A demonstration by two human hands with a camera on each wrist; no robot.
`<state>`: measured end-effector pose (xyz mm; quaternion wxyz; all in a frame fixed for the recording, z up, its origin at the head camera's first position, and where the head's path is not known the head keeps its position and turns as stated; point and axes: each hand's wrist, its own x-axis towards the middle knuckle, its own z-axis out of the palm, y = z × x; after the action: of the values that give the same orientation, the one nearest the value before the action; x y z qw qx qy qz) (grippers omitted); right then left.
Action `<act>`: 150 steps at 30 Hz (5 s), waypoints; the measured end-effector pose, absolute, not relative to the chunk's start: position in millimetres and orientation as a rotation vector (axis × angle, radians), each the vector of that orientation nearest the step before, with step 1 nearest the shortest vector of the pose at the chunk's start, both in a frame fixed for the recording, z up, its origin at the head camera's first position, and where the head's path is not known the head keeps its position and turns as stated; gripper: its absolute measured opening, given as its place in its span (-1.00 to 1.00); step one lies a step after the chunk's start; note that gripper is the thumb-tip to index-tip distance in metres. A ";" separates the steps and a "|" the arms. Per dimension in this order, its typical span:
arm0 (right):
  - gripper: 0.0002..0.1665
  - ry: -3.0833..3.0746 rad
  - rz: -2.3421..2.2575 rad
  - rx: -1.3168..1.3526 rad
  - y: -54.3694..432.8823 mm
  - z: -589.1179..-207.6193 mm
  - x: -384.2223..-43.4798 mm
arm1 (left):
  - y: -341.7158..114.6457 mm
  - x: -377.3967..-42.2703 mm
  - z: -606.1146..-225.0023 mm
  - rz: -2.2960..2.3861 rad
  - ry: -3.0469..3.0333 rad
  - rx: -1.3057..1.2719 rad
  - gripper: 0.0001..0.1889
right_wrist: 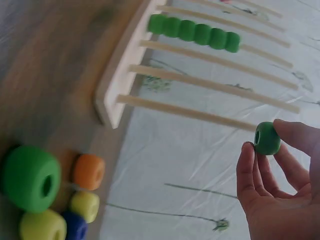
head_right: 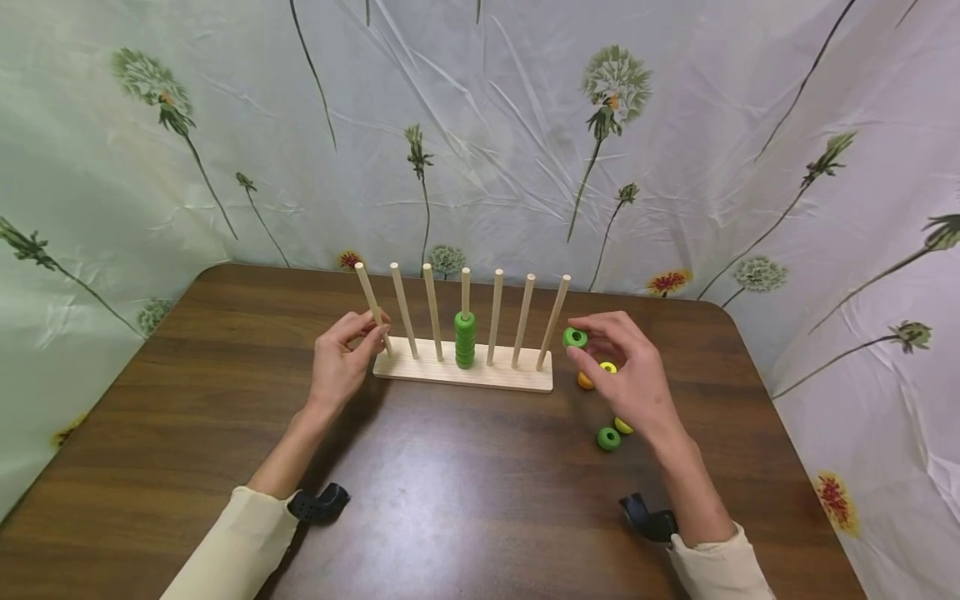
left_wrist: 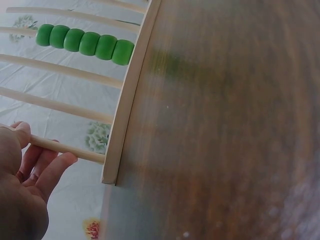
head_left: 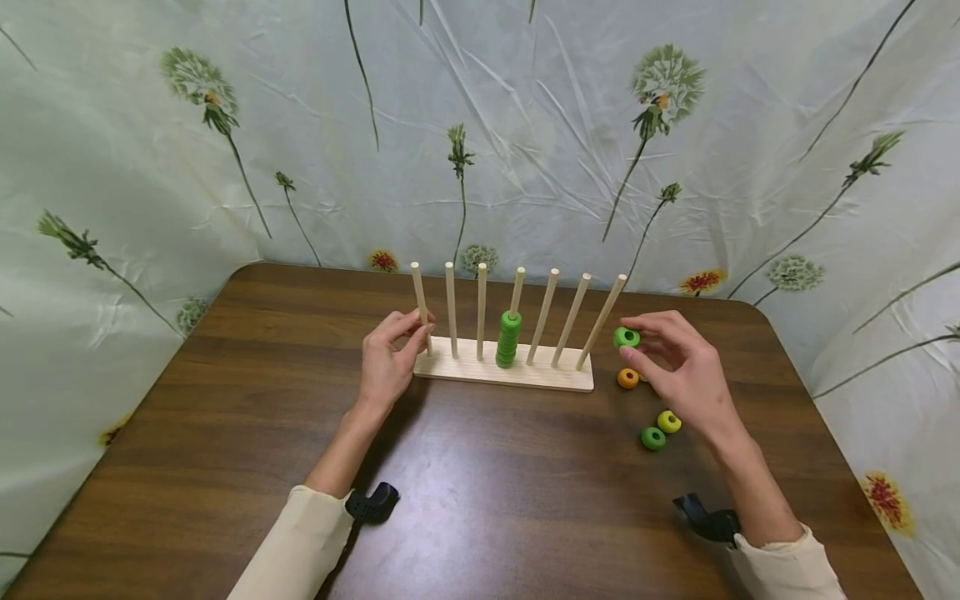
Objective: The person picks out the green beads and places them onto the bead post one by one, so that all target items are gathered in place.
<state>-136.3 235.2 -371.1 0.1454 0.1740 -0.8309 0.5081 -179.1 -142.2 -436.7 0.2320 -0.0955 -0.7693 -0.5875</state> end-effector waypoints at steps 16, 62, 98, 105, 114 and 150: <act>-0.50 -2.217 1.375 0.557 214.7 -336.3 -133.7 | -139.1 -181.1 -438.3 -1.601 -2.111 -0.270 -0.85; -0.64 -2.142 1.332 0.775 142.1 -308.7 -176.0 | -142.9 -180.4 -437.5 -1.595 -2.116 -0.231 -0.87; -0.73 -2.181 1.283 0.675 141.9 -307.8 -173.0 | -142.5 -179.8 -438.7 -1.599 -2.108 -0.263 -0.87; -0.76 -2.075 1.240 0.645 161.7 -307.6 -164.3 | -141.8 -180.6 -438.5 -1.605 -2.104 -0.260 -0.86; -0.72 -2.075 1.237 0.634 193.3 -322.7 -151.1 | -140.7 -178.7 -439.1 -1.615 -2.115 -0.250 -0.85; -0.60 -2.675 1.123 0.538 271.7 -384.1 -123.1 | -142.4 -179.2 -439.1 -1.587 -2.097 -0.236 -0.87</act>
<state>-123.1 271.7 -384.1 0.0955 0.1815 -0.9024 0.3788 -179.2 -142.4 -439.1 0.2479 -0.0864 -0.7695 -0.5822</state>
